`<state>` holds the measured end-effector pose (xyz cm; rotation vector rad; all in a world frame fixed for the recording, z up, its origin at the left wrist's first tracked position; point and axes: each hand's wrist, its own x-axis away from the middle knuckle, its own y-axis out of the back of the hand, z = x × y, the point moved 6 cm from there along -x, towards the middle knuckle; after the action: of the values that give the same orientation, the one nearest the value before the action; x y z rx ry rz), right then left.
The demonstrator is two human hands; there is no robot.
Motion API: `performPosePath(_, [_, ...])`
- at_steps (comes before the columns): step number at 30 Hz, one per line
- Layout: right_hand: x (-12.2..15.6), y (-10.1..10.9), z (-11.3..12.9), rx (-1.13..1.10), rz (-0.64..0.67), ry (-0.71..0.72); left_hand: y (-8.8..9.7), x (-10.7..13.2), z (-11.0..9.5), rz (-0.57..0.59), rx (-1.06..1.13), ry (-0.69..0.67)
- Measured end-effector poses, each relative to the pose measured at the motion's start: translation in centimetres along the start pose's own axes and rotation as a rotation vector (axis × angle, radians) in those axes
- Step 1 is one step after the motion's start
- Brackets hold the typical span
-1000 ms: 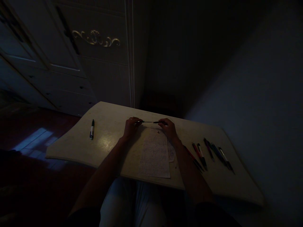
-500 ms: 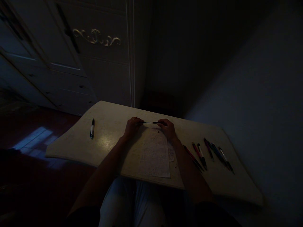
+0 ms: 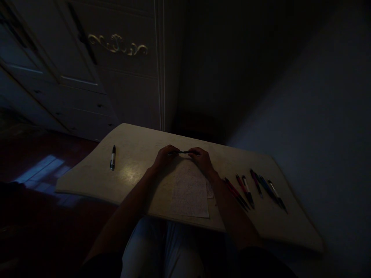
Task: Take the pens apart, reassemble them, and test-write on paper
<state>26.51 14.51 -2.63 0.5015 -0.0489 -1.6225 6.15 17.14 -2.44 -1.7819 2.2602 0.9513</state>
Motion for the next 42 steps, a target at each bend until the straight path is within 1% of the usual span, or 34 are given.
performPosePath(3, [0.0, -0.1, -0.1, 0.020, -0.013, 0.005, -0.1, 0.1, 0.1, 0.012, 0.009, 0.022])
performPosePath(7, [-0.1, 0.0, -0.3, 0.016, -0.037, -0.011, -0.2, 0.2, 0.2, 0.020, 0.023, 0.014])
performPosePath(12, [0.0, -0.3, -0.3, -0.020, -0.013, -0.048, -0.2, 0.1, 0.4, -0.007, 0.017, 0.022])
performPosePath(16, [0.0, -0.5, -0.5, -0.033, -0.006, -0.061, -0.2, 0.2, 0.1, -0.020, 0.021, 0.026])
performPosePath(19, [0.1, -0.6, -0.6, -0.017, -0.003, -0.094, -0.2, 0.2, -0.4, -0.039, 0.028, 0.000])
performPosePath(23, [0.2, -0.8, -0.1, 0.012, 0.026, -0.121, -0.3, 0.3, -0.6, -0.060, 0.016, -0.058])
performPosePath(27, [0.2, -0.9, 0.4, -0.001, 0.030, -0.108, -0.2, 0.2, -0.6, -0.097, -0.025, -0.111])
performPosePath(29, [0.1, -0.9, 0.3, -0.014, 0.015, -0.100, 0.1, 0.0, -0.6, -0.135, -0.044, -0.115])
performPosePath(31, [0.0, -0.9, -0.1, -0.031, -0.008, -0.111, 0.6, -0.2, -0.3, -0.197, -0.065, -0.072])
performPosePath(34, [-0.1, -0.6, -0.9, -0.082, -0.059, -0.162, 1.5, -0.4, 0.8, -0.299, -0.071, 0.093])
performPosePath(36, [-0.1, -0.4, -1.2, -0.116, -0.094, -0.189, 1.7, -0.3, 1.6, -0.285, -0.044, 0.232])
performPosePath(38, [0.0, -0.3, -1.2, -0.129, -0.112, -0.202, 1.5, -0.1, 2.1, -0.224, -0.016, 0.329])
performPosePath(40, [0.0, -0.3, -1.2, -0.122, -0.118, -0.204, 1.4, 0.0, 2.1, -0.192, 0.013, 0.365])
performPosePath(42, [-0.1, -0.2, -1.0, -0.105, -0.126, -0.179, 1.3, 0.0, 1.9, -0.181, 0.051, 0.367])
